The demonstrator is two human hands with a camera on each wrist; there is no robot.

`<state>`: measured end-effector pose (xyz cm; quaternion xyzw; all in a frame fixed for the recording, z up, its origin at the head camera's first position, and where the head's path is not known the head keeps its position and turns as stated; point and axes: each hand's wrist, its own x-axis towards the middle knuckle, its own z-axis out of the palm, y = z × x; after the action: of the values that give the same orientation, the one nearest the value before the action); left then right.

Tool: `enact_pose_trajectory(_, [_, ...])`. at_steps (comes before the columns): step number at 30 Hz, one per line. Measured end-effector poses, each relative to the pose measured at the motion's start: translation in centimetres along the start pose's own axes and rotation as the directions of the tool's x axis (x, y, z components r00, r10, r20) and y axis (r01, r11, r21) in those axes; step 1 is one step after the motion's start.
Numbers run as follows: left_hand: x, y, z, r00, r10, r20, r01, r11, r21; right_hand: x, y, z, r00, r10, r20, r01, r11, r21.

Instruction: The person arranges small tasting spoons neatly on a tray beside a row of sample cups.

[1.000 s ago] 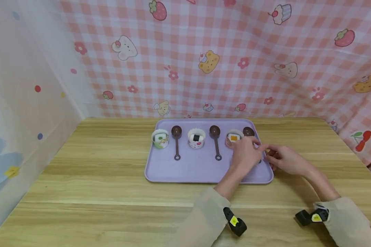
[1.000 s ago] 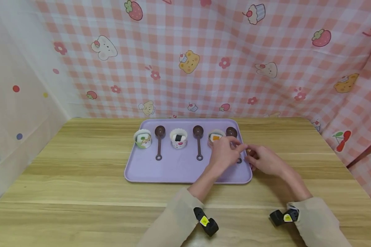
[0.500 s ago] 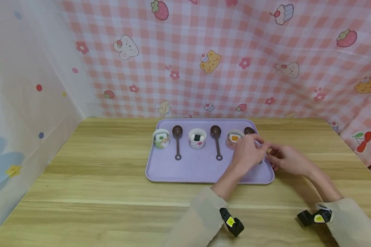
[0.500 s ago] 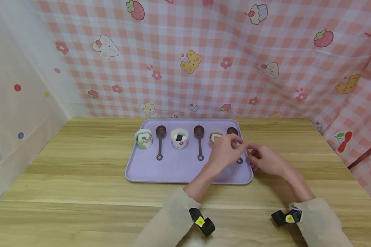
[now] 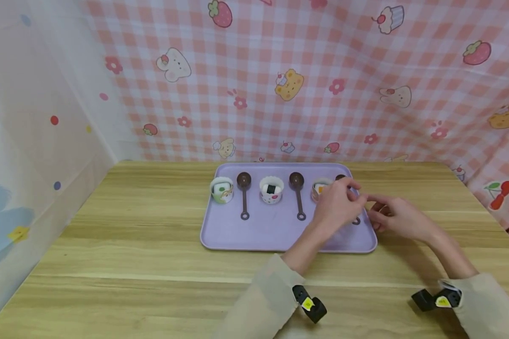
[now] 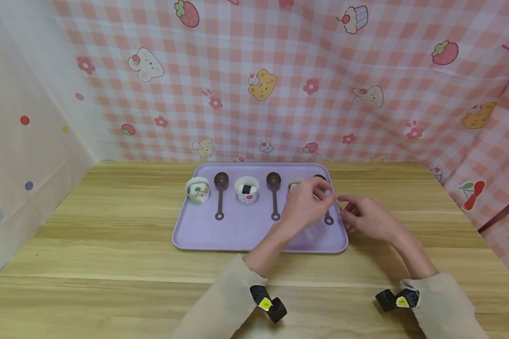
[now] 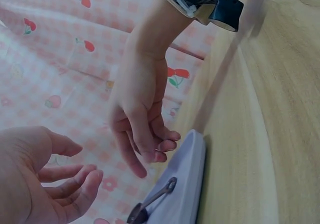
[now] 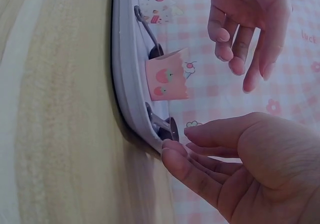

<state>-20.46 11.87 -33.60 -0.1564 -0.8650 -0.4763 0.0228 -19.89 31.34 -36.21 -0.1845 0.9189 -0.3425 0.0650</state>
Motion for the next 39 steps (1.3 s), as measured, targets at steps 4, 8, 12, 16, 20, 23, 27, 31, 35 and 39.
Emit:
enact_pose_trajectory(4, [0.0,0.0,-0.9,1.000,0.027,0.007,-0.027,0.999,-0.046,-0.1,-0.5,-0.1,1.000,-0.001,-0.008,0.001,1.000,-0.012])
enact_pose_trajectory(8, [0.0,-0.1,-2.0,0.998,0.064,-0.016,-0.065,0.996,-0.066,-0.1,-0.9,-0.1,1.000,0.003,-0.014,-0.004,1.000,-0.028])
enact_pose_trajectory(12, [0.0,-0.2,-2.9,0.996,0.084,-0.021,-0.086,0.992,-0.091,-0.1,-1.4,-0.2,1.000,-0.008,-0.022,0.007,0.998,-0.056])
enact_pose_trajectory(16, [-0.2,-0.4,-3.6,0.996,0.094,-0.003,-0.093,0.991,-0.099,-0.2,-1.8,-0.2,0.999,-0.023,-0.037,0.019,0.996,-0.091])
enact_pose_trajectory(20, [-0.2,-0.5,-4.5,0.996,0.090,0.003,-0.090,0.991,-0.102,-0.3,-2.1,-0.1,0.998,-0.036,-0.056,0.029,0.992,-0.121])
enact_pose_trajectory(23, [-0.2,-0.6,-5.3,0.996,0.092,-0.013,-0.093,0.991,-0.101,-0.3,-2.3,-0.1,0.996,-0.048,-0.069,0.038,0.989,-0.143])
enact_pose_trajectory(27, [-0.2,-1.1,-6.1,0.994,0.107,-0.032,-0.109,0.991,-0.081,-0.3,-2.6,-0.1,0.995,-0.058,-0.082,0.043,0.986,-0.164])
enact_pose_trajectory(31, [-0.4,-1.5,-7.0,0.993,0.114,-0.021,-0.115,0.991,-0.063,-0.3,-2.9,-0.1,0.991,-0.083,-0.106,0.061,0.978,-0.197])
enact_pose_trajectory(35, [-0.5,-2.0,-7.8,0.991,0.133,-0.013,-0.133,0.991,-0.009,-0.3,-3.1,-0.1,0.986,-0.112,-0.123,0.083,0.971,-0.224])
enact_pose_trajectory(39, [-0.7,-2.6,-8.6,0.991,0.131,-0.009,-0.131,0.991,0.021,-0.4,-3.2,-0.1,0.982,-0.130,-0.136,0.095,0.966,-0.242])
